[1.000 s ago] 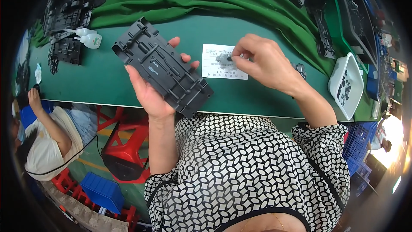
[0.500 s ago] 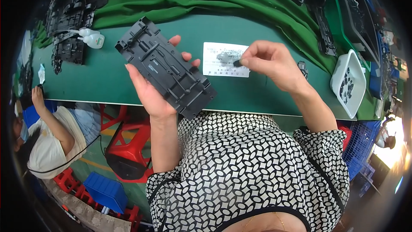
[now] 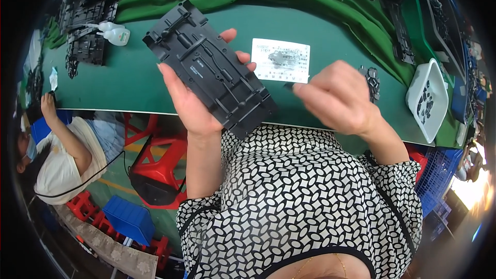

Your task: Manually attaching small plastic components to a larger toy vehicle chassis at a factory assembly line.

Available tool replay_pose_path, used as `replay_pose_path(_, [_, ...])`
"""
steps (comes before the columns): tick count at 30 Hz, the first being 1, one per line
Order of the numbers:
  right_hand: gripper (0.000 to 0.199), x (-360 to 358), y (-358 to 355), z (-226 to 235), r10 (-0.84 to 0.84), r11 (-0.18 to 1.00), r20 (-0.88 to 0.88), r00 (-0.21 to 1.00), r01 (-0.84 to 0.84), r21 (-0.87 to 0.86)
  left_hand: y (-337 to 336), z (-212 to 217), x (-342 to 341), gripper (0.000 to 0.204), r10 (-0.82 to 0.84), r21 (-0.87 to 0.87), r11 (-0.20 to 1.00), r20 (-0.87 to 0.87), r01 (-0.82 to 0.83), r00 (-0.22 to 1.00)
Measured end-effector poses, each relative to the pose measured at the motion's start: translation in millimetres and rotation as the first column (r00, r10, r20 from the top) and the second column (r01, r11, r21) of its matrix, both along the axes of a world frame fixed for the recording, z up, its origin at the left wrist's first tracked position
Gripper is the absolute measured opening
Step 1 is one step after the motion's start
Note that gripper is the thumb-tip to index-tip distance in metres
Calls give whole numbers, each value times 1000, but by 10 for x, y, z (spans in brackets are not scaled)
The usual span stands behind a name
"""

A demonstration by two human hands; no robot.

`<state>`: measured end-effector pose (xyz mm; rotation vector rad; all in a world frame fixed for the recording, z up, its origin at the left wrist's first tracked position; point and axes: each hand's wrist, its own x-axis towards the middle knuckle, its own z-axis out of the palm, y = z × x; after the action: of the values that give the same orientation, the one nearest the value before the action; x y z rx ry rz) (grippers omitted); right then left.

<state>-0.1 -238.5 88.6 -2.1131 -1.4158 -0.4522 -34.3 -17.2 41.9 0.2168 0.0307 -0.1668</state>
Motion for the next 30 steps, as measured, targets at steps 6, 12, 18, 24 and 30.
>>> replay_pose_path(6, [24,-102,72,-103,98,995,7,995,-97,-13,-78,57,-21,91,102,113,988,66,-109,993])
replay_pose_path(12, [21,-130,76,-119,98,995,29,995,-98,-33,-88,91,-34,93,96,310,946,-7,-89,995])
replay_pose_path(18, [29,-151,44,-109,142,984,12,990,-139,-112,-78,54,-43,91,58,289,955,54,-72,997])
replay_pose_path(24, [29,-153,60,-114,148,981,-8,989,-147,-123,-113,72,-60,93,60,271,958,125,-93,990])
replay_pose_path(30, [18,-170,124,-104,111,990,1,994,-111,-86,-132,63,-63,93,58,309,945,156,-104,986])
